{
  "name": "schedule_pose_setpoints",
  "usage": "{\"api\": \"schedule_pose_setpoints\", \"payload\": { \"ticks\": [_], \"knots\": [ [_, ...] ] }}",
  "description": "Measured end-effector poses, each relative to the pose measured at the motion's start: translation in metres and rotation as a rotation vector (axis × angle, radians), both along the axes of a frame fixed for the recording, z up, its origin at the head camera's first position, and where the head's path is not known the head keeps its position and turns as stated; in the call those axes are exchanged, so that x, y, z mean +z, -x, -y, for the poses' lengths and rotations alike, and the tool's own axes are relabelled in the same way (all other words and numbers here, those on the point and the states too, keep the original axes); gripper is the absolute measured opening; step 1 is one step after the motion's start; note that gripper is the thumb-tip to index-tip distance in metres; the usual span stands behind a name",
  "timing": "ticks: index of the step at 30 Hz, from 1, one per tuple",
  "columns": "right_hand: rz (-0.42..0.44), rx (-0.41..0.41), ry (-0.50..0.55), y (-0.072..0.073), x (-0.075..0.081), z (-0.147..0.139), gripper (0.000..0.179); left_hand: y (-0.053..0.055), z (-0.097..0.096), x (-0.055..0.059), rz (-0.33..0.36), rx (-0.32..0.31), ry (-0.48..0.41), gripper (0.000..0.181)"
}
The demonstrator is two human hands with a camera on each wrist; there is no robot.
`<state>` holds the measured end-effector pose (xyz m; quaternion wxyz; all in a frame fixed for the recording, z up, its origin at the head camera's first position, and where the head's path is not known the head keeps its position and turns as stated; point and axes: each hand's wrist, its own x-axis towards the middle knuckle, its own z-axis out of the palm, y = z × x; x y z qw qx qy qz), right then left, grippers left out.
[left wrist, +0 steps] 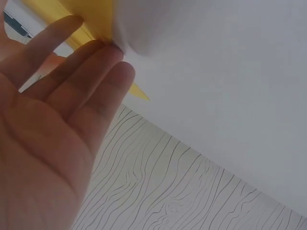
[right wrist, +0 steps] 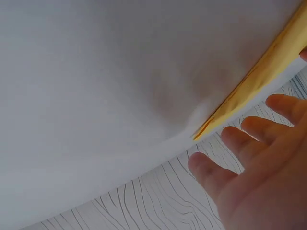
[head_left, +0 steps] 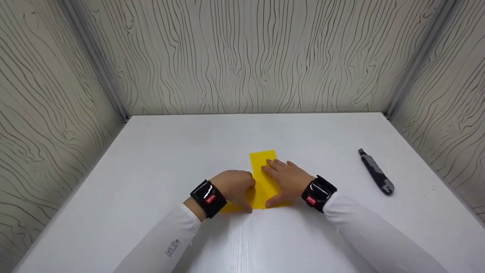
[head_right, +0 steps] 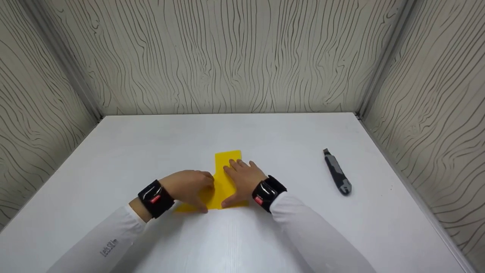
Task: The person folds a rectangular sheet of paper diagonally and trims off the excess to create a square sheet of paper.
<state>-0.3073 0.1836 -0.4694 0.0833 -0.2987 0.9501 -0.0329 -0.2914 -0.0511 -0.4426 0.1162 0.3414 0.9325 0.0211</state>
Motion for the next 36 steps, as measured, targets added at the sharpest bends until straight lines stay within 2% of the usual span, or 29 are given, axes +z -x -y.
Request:
{"api": "schedule_pose_setpoints", "payload": {
  "ticks": [3,7,15,21,25,29,36],
  "knots": [
    [0.031,0.001,-0.007,0.002,-0.003,0.002,0.119,0.000,0.000,-0.001,-0.006,0.003,0.007,0.054],
    [0.062,-0.009,-0.007,-0.001,0.002,0.002,0.112,-0.001,0.000,0.001,-0.010,0.016,0.022,0.052],
    [0.040,0.005,-0.018,-0.003,0.004,-0.008,0.105,-0.005,-0.004,0.009,-0.030,0.009,0.061,0.043],
    [0.030,0.022,-0.016,-0.011,0.009,-0.006,0.097,-0.006,-0.005,0.009,-0.019,0.008,0.062,0.042],
    [0.014,0.052,0.032,-0.014,0.009,-0.003,0.084,-0.007,-0.004,0.008,-0.022,0.005,0.055,0.043],
    [-0.041,0.075,0.092,-0.013,0.008,-0.001,0.066,-0.008,-0.003,0.008,-0.027,0.002,0.049,0.042],
    [-0.096,0.048,0.161,-0.011,0.007,0.001,0.034,-0.007,-0.002,0.007,-0.044,-0.012,0.042,0.040]
  ]
}}
